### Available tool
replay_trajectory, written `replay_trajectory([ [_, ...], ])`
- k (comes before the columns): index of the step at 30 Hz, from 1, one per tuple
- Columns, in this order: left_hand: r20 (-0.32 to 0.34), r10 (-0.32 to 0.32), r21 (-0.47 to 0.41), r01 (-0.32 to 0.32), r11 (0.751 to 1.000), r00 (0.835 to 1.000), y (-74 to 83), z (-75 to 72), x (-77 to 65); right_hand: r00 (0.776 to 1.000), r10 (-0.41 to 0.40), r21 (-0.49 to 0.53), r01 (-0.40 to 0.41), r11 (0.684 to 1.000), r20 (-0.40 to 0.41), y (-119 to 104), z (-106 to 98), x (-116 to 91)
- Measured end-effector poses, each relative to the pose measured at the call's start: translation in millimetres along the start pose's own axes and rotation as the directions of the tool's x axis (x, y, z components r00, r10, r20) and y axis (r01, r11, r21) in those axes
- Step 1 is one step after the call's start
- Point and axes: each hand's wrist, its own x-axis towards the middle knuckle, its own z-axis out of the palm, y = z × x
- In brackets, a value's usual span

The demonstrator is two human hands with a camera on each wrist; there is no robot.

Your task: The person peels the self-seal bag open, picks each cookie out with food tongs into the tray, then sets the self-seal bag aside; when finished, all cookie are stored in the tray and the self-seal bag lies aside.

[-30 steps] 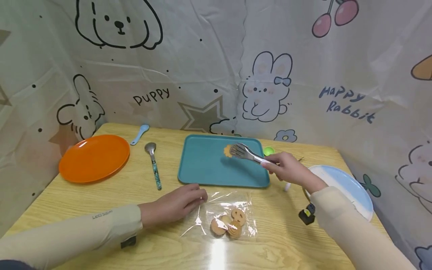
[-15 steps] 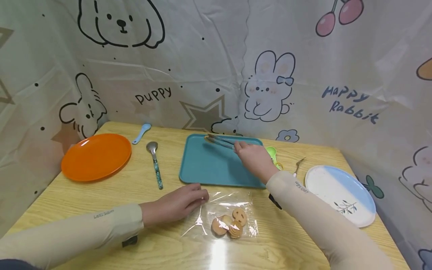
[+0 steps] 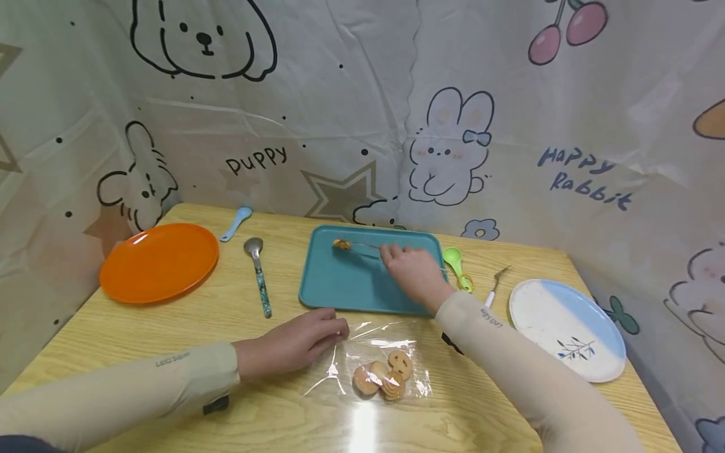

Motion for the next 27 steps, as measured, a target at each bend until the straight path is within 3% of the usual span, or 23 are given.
replay_trajectory([
  [9, 0.006, -0.008, -0.022, 0.008, 1.000, 1.000, -0.6, 0.0, -1.5, 0.998, 0.049, 0.049, -0.050, 0.998, 0.026, -4.7, -2.0, 2.8],
  [13, 0.003, -0.010, -0.016, 0.010, 1.000, 1.000, -0.1, -0.3, -1.3, 0.993, 0.098, 0.145, -0.106, 0.984, 0.059, 1.0, -9.0, 2.2],
  [16, 0.003, -0.011, -0.012, 0.011, 1.000, 1.000, 0.8, -0.6, -0.5, 0.982, 0.149, 0.256, -0.174, 0.951, 0.112, 10.3, -17.6, -2.8],
  [19, -0.004, -0.012, -0.013, 0.012, 1.000, 1.000, 1.6, -0.1, 0.3, 0.966, 0.181, 0.385, -0.240, 0.891, 0.184, 23.1, -29.3, -12.9],
  [21, -0.013, -0.007, -0.011, 0.007, 1.000, 1.000, 2.2, -0.5, 0.9, 0.951, 0.188, 0.475, -0.286, 0.832, 0.243, 32.8, -38.3, -22.8],
  [25, -0.018, -0.014, -0.010, 0.014, 1.000, 1.000, 3.2, -3.0, 1.2, 0.914, 0.139, 0.637, -0.369, 0.677, 0.381, 56.3, -54.0, -50.7],
  [27, -0.013, -0.023, -0.012, 0.023, 1.000, 1.000, 3.8, -4.4, 1.3, 0.879, 0.098, 0.684, -0.428, 0.591, 0.466, 69.2, -60.7, -68.4],
])
